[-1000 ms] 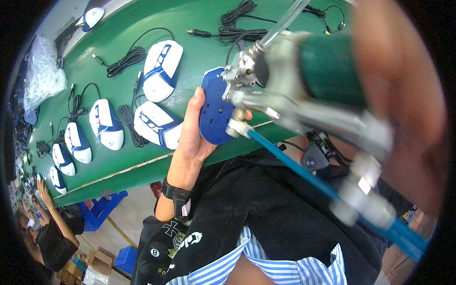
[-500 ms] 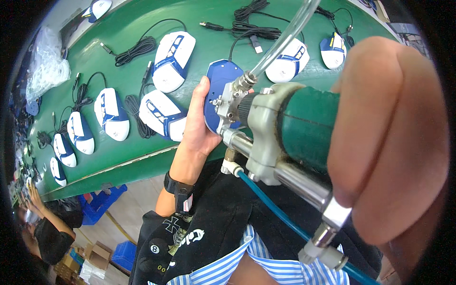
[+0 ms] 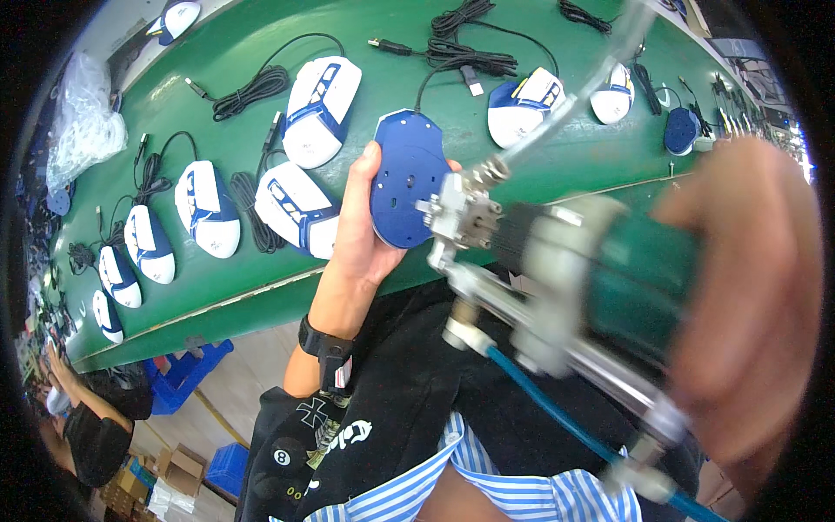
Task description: The worker uses a pneumatic screwdriver to fasten parts of computer mice on an assembly line.
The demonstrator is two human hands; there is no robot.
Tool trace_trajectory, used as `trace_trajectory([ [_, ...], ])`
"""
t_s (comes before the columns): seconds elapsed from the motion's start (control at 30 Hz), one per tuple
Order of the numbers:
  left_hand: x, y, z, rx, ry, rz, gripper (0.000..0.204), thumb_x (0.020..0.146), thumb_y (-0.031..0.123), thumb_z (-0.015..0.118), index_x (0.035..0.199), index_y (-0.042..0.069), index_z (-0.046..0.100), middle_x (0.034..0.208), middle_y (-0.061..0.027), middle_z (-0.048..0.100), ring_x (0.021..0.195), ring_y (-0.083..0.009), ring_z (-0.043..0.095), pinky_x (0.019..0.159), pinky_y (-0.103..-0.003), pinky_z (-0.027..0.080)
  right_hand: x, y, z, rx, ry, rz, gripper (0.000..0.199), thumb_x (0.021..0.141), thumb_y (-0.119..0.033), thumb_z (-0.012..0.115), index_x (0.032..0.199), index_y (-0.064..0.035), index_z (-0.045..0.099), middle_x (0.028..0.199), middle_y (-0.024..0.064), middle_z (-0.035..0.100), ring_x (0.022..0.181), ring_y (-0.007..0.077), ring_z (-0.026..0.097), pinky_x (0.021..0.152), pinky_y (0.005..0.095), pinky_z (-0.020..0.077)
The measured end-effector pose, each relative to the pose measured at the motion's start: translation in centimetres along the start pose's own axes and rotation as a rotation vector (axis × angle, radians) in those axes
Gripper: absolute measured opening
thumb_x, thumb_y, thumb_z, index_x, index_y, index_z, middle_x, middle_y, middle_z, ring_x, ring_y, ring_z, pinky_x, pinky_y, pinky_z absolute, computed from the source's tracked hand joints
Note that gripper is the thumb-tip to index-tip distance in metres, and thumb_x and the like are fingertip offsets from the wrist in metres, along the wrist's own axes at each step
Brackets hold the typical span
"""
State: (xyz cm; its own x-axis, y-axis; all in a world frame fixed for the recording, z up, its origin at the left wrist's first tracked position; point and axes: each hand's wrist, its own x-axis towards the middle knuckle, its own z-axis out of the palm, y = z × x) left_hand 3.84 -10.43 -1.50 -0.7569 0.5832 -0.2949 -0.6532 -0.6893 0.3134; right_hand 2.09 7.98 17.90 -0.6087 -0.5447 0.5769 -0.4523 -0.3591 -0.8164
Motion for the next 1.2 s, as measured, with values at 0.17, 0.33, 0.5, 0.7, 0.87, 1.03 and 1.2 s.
trace_trajectory([
  [0.17, 0.0, 0.2, 0.0, 0.011, 0.004, 0.022, 0.059, 0.098, 0.054, 0.037, 0.127, 0.003, 0.049, 0.111, -0.0226, 0.062, 0.092, -0.0281, 0.064, 0.075, -0.039, 0.055, -0.8, -1.1, 0.9, -0.036, 0.05, 0.005, 0.015, 0.092, -0.015, 0.057, 0.098, -0.0054, 0.066, 0.077, -0.0002, 0.066, 0.065, 0.0071, 0.065, 0.065, 0.0184, 0.0544],
  [0.33, -0.6, 0.7, -0.2, 0.005, 0.012, 0.029, 0.06, 0.098, 0.054, 0.037, 0.128, 0.003, 0.047, 0.11, -0.0232, 0.061, 0.091, -0.0301, 0.064, 0.073, -0.04, 0.055, -0.6, -2.0, 0.6, -0.045, 0.085, -0.006, 0.015, 0.092, -0.016, 0.058, 0.098, -0.0055, 0.066, 0.076, -0.0006, 0.066, 0.065, 0.0069, 0.065, 0.064, 0.0182, 0.0543],
  [0.5, -0.3, 0.5, -0.1, -0.006, -0.027, -0.007, 0.061, 0.098, 0.054, 0.037, 0.129, 0.002, 0.046, 0.11, -0.0238, 0.06, 0.093, -0.0309, 0.063, 0.073, -0.041, 0.055, -1.3, -2.0, 1.7, -0.104, 0.125, 0.002, 0.015, 0.091, -0.017, 0.059, 0.098, -0.0055, 0.066, 0.076, -0.0009, 0.066, 0.064, 0.0067, 0.064, 0.064, 0.018, 0.0542],
  [0.7, -0.4, 0.8, 0.2, 0.012, 0.002, -0.023, 0.061, 0.098, 0.054, 0.036, 0.129, 0.003, 0.046, 0.111, -0.0245, 0.06, 0.094, -0.0307, 0.063, 0.073, -0.041, 0.056, -1.5, -0.7, 2.1, -0.115, 0.168, -0.012, 0.016, 0.091, -0.018, 0.06, 0.098, -0.0055, 0.066, 0.075, -0.0013, 0.065, 0.064, 0.0064, 0.064, 0.063, 0.0178, 0.0541],
  [0.87, -0.6, 1.1, 0.0, 0.008, 0.004, -0.02, 0.061, 0.098, 0.055, 0.036, 0.128, 0.003, 0.047, 0.11, -0.0246, 0.061, 0.094, -0.0303, 0.063, 0.074, -0.041, 0.056, -1.4, -0.1, 2.5, -0.122, 0.185, -0.018, 0.016, 0.091, -0.019, 0.061, 0.098, -0.0056, 0.066, 0.074, -0.0017, 0.065, 0.063, 0.0062, 0.064, 0.063, 0.0175, 0.054],
  [1.03, -1.1, 1.3, -0.1, -0.004, 0.036, -0.014, 0.061, 0.098, 0.055, 0.036, 0.128, 0.003, 0.048, 0.11, -0.0248, 0.061, 0.092, -0.0303, 0.065, 0.075, -0.041, 0.056, -1.3, 0.6, 2.6, -0.104, 0.189, -0.033, 0.017, 0.091, -0.021, 0.062, 0.098, -0.0056, 0.065, 0.073, -0.0021, 0.065, 0.063, 0.006, 0.064, 0.063, 0.0173, 0.0539],
  [1.2, -0.7, 1.1, 0.3, -0.043, 0.026, -0.006, 0.06, 0.098, 0.054, 0.036, 0.127, 0.003, 0.049, 0.109, -0.025, 0.063, 0.092, -0.03, 0.066, 0.077, -0.039, 0.056, -1.3, 0.8, 3.1, -0.12, 0.224, -0.059, 0.018, 0.091, -0.022, 0.063, 0.098, -0.0056, 0.065, 0.072, -0.0024, 0.065, 0.063, 0.0059, 0.064, 0.062, 0.0171, 0.0538],
])
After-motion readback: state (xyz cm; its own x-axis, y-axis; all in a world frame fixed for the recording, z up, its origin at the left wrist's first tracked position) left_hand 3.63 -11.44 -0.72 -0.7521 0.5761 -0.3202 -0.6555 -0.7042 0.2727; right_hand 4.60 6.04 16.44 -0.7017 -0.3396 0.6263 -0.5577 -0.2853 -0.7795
